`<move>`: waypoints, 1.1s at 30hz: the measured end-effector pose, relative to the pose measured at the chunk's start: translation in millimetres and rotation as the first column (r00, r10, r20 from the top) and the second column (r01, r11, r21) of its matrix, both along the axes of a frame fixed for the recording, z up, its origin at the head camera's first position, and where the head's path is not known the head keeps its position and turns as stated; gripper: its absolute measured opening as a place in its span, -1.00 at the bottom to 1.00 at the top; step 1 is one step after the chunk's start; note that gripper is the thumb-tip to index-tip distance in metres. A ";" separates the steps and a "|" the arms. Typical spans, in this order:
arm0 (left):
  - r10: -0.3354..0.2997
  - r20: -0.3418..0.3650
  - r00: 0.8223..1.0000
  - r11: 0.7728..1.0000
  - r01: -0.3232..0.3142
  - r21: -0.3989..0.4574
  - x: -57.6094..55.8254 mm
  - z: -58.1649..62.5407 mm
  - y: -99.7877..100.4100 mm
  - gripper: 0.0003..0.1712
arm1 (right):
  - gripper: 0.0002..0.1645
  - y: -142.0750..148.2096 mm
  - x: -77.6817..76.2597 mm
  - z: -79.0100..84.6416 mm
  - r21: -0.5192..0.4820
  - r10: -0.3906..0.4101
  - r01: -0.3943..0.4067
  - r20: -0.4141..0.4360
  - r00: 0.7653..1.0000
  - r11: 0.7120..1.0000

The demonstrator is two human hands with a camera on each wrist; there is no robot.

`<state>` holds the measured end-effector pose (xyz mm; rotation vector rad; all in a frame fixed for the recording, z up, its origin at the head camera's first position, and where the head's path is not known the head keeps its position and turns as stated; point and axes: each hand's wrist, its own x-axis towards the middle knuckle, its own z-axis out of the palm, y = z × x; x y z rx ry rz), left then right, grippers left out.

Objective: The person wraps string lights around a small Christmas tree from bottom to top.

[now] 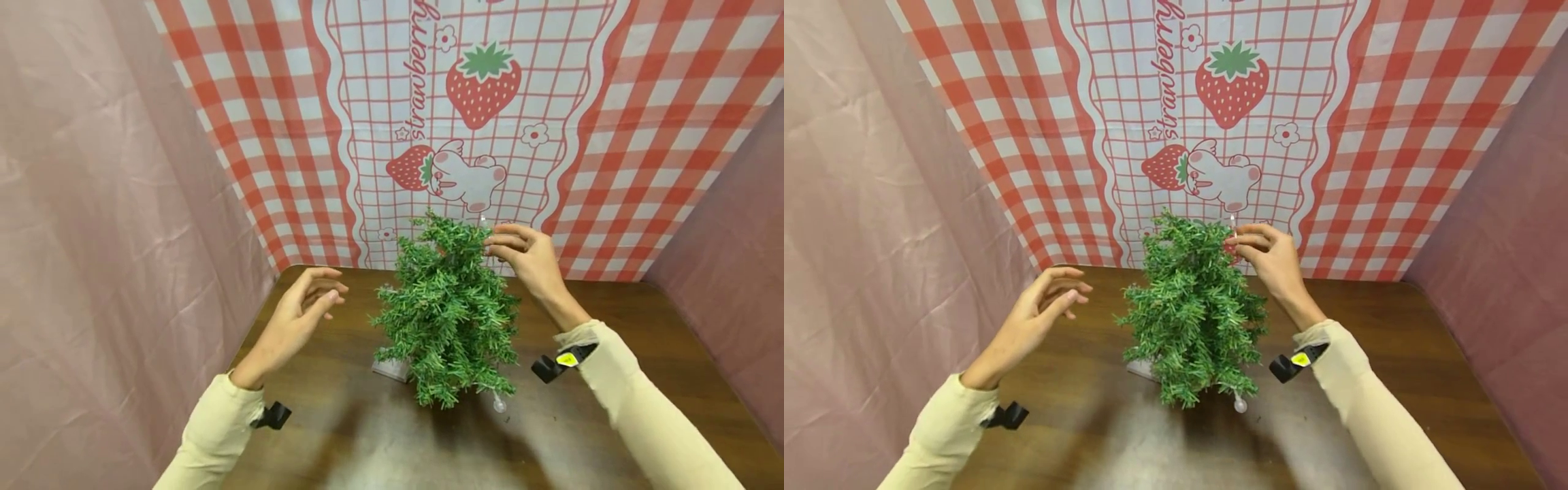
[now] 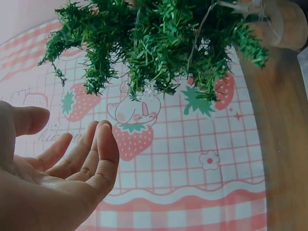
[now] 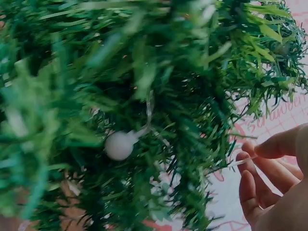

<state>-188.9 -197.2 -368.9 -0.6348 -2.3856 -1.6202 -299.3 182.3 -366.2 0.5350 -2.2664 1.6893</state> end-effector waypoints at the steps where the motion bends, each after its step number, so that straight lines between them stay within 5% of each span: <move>1: -0.002 0.002 1.000 1.000 0.002 -0.002 -2.5 1.9 0.7 -0.66 | -0.56 -1.3 -2.2 2.9 0.021 0.009 -0.009 0.006 1.000 1.000; 11: 0.009 -0.009 1.000 1.000 -0.009 0.000 -35.5 8.2 22.1 -0.69 | -0.60 -8.6 -18.9 21.1 0.132 0.024 -0.033 0.064 0.998 0.991; 18: 0.029 -0.064 0.998 0.998 -0.032 -0.054 -65.4 22.7 37.2 -0.69 | -0.58 -21.6 -24.3 24.6 -0.020 0.103 -0.101 0.201 0.974 0.995; 27: -0.019 -0.025 0.999 0.989 0.015 -0.149 -95.4 42.7 69.3 -0.62 | -0.66 -31.6 -33.8 28.1 -0.120 0.013 -0.001 0.107 0.994 0.993; 33: -0.014 0.003 1.000 0.987 0.014 -0.158 -106.6 41.5 87.8 -0.59 | -0.70 -33.7 -36.1 30.0 -0.206 0.126 -0.091 0.165 0.978 0.974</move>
